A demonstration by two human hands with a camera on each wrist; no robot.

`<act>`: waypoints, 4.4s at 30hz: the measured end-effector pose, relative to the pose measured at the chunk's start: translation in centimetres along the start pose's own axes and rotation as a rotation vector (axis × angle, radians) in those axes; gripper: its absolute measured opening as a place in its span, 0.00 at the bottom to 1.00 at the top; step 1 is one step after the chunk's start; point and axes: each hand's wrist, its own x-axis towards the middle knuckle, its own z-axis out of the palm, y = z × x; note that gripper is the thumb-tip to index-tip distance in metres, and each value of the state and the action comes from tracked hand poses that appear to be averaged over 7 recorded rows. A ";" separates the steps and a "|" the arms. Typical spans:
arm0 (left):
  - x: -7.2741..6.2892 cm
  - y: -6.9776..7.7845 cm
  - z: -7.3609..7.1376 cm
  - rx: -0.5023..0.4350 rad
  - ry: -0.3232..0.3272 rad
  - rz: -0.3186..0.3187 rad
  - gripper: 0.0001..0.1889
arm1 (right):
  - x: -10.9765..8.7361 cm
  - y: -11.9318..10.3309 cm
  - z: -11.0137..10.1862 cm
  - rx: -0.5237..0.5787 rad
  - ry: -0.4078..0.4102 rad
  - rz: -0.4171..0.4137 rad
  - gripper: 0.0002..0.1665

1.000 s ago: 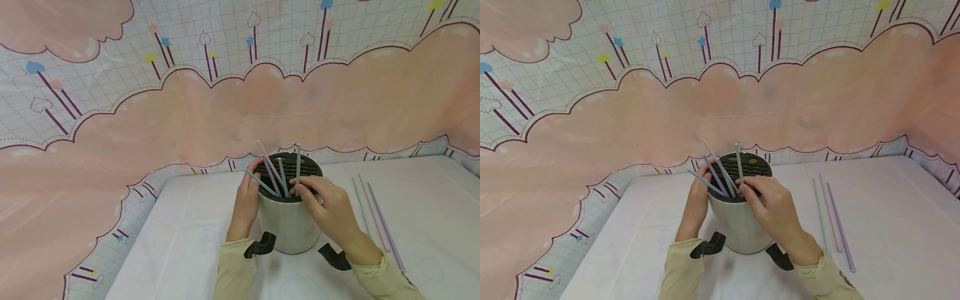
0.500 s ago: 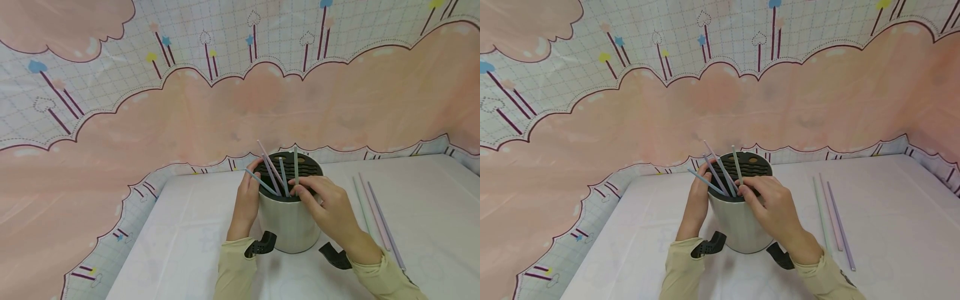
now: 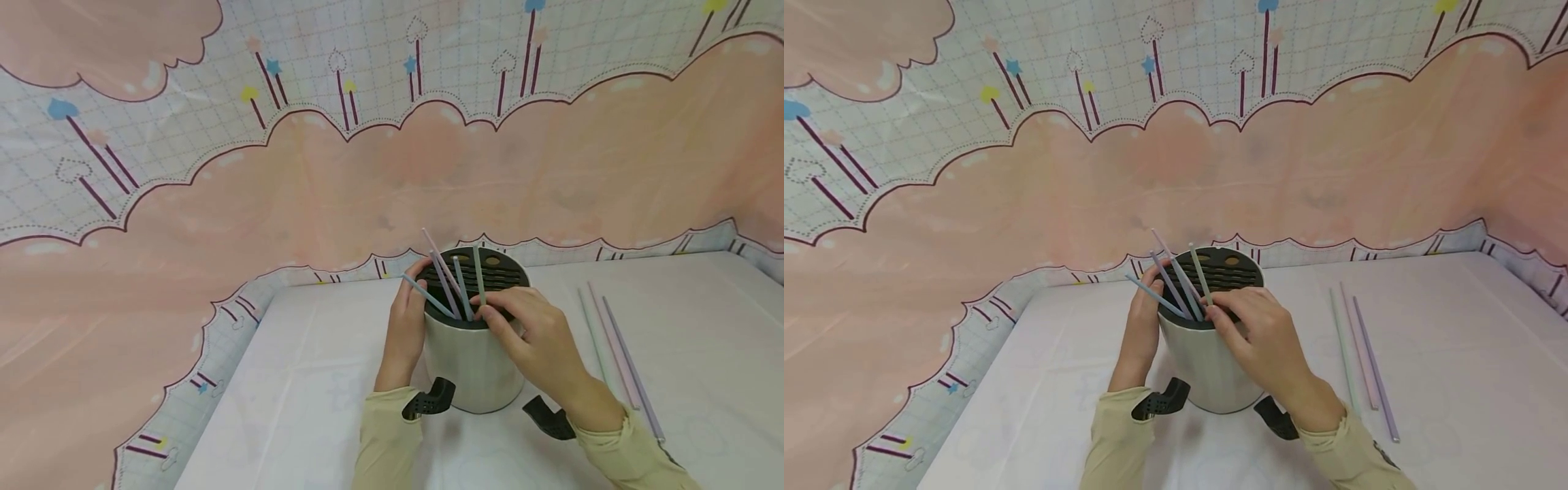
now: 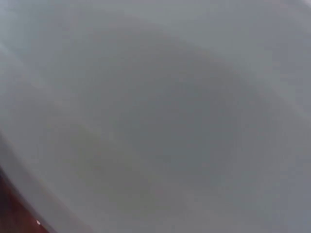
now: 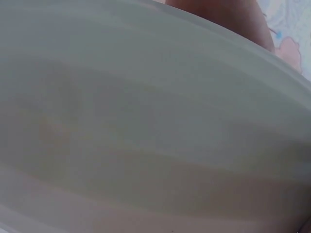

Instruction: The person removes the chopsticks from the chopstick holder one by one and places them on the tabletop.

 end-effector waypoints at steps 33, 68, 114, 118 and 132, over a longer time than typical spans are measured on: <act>0.1 -0.2 0.6 -0.028 0.004 0.040 0.20 | 2.0 -0.9 -4.0 0.589 0.394 0.157 0.19; -0.5 -0.1 0.4 -0.057 0.000 0.048 0.22 | 1.7 1.7 -9.6 0.791 0.390 0.283 0.19; 0.2 -1.4 0.8 -0.120 0.014 0.038 0.23 | 1.4 2.3 -8.3 0.172 0.036 0.430 0.20; 0.3 -1.4 0.8 -0.126 0.011 0.040 0.23 | 1.4 2.4 -8.2 0.182 0.020 0.433 0.20; 0.3 -1.5 0.9 -0.116 0.024 0.042 0.26 | 1.1 3.3 -6.6 0.210 -0.080 0.398 0.18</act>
